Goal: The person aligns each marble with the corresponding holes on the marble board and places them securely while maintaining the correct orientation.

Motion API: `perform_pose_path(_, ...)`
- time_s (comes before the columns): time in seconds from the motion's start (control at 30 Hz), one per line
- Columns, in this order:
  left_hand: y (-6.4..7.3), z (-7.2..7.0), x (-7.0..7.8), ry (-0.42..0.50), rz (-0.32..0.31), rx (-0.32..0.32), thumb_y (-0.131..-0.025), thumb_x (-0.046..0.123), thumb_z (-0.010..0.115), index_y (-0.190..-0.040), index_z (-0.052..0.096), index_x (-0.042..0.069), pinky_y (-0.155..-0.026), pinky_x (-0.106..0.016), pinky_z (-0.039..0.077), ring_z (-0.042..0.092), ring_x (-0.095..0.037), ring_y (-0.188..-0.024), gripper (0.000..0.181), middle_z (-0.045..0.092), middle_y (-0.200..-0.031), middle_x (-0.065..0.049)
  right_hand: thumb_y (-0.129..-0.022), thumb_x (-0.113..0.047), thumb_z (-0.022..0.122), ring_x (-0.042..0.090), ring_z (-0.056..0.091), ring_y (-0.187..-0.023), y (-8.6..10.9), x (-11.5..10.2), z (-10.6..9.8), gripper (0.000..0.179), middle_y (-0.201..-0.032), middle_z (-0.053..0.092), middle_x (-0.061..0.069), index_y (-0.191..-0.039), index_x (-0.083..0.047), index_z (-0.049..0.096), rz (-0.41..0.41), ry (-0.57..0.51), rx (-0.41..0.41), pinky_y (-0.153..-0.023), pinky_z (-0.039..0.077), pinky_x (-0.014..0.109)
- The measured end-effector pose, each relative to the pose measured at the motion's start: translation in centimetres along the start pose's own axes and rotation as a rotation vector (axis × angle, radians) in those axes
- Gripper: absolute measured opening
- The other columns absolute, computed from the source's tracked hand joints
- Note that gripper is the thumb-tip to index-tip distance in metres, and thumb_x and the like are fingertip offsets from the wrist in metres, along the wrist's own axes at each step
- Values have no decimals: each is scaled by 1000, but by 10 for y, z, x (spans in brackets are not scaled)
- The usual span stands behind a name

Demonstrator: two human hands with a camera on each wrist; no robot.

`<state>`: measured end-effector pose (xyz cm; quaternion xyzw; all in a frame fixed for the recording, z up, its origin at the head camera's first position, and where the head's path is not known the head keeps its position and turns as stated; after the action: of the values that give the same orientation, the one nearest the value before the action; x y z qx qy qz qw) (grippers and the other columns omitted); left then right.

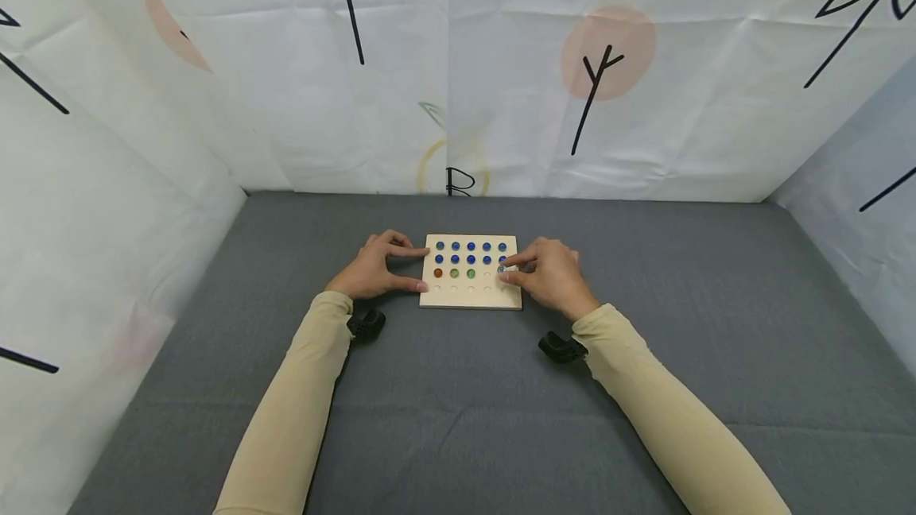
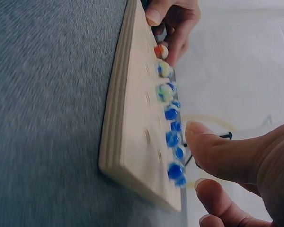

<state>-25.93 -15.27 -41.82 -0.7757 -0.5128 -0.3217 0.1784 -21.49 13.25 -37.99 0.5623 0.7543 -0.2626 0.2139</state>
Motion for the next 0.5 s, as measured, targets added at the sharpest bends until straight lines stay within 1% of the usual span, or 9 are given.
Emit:
perform_pose_path(0.17, 1, 1, 0, -1, 4, 4, -77, 39, 91, -137, 67, 20, -105, -63, 33, 37, -33, -124, 68, 48, -134, -9, -85, -23, 86, 22, 54, -78, -5, -4, 11, 18, -86, 64, 3, -99, -12, 84, 21, 13, -8, -84, 29, 50)
perform_pose_path(0.33, 1, 1, 1, 0, 9, 4, -77, 38, 90, -137, 67, 20, -105, -63, 32, 37, -32, -123, 67, 48, -134, -8, -84, -23, 86, 20, 50, -72, -8, -6, 17, 18, -80, 62, 2, -97, -11, 84, 30, 5, -8, -81, 28, 48)
perform_pose_path(0.5, 0, 1, 0, -3, 3, 3, -77, 38, 91, -137, 67, 21, -106, -62, 32, 37, -31, -124, 67, 48, -134, -7, -83, -24, 87, 22, 53, -75, -10, -6, 19, 19, -83, 65, 3, -97, -12, 84, 37, 13, -3, -80, 28, 49)
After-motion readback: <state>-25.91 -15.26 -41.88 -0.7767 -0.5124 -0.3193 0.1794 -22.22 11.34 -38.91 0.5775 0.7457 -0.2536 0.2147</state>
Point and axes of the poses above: each hand's wrist, its own y-axis away from the middle knuckle, its own z-axis out of the palm, x = y × z, the point moved 4 cm from there along -y, towards the middle knuckle
